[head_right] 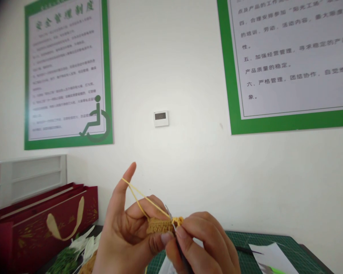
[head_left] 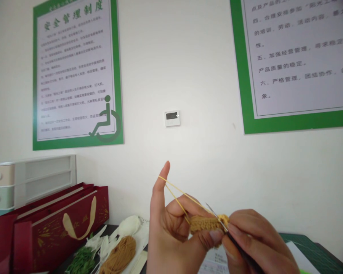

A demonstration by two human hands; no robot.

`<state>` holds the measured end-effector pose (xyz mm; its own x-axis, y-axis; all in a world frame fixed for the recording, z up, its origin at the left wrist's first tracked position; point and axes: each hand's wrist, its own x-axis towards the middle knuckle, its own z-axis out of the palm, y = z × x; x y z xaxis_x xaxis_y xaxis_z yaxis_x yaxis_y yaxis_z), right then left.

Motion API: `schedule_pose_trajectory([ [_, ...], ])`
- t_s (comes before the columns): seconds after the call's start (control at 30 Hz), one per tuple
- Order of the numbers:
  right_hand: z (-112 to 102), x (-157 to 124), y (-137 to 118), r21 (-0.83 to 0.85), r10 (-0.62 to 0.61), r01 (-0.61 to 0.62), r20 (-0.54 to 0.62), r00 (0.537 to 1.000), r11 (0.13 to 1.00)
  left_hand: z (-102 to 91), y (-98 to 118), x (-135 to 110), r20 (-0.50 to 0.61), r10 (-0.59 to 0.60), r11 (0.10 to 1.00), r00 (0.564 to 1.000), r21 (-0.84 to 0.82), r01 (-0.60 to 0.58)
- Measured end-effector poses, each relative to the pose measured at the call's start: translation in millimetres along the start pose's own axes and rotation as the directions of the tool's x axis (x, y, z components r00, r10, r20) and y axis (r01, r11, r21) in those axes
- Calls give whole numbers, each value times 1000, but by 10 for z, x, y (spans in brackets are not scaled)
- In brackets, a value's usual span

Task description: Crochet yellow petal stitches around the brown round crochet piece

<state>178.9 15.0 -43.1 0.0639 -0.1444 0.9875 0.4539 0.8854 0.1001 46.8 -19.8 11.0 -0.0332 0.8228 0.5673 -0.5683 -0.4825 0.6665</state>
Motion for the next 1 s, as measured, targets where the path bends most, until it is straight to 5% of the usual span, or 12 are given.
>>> schedule_pose_trajectory([
  [0.13, 120, 61, -55, 164, 144, -118, -155, 977, 979, 31, 31, -46, -43, 18, 996, 999, 88, -14],
  [0.27, 213, 102, -133, 378, 349, -230, -287, 892, 897, -6, 21, -28, -15, 23, 995, 1000, 94, -21],
  [0.37, 207, 127, -181, 413, 397, -257, -298, 868, 873, -47, -1, 2, 5, 2, 999, 1000, 50, -2],
  [0.5, 147, 141, -181, 531, 525, -371, -171, 834, 762, -106, -26, 27, 59, -7, 1000, 998, 21, 5],
  [0.67, 131, 145, -149, 674, 738, -564, 42, 673, 477, -182, -42, 67, 113, -12, 1000, 993, 22, 9],
  [0.87, 100, 172, -124, 722, 744, -601, 181, 643, 343, -232, -14, 88, 148, -26, 999, 989, 28, 22],
  [1.0, 115, 213, -101, 724, 768, -678, 360, 529, 127, -213, 2, 64, 162, -104, 994, 981, 28, 101],
])
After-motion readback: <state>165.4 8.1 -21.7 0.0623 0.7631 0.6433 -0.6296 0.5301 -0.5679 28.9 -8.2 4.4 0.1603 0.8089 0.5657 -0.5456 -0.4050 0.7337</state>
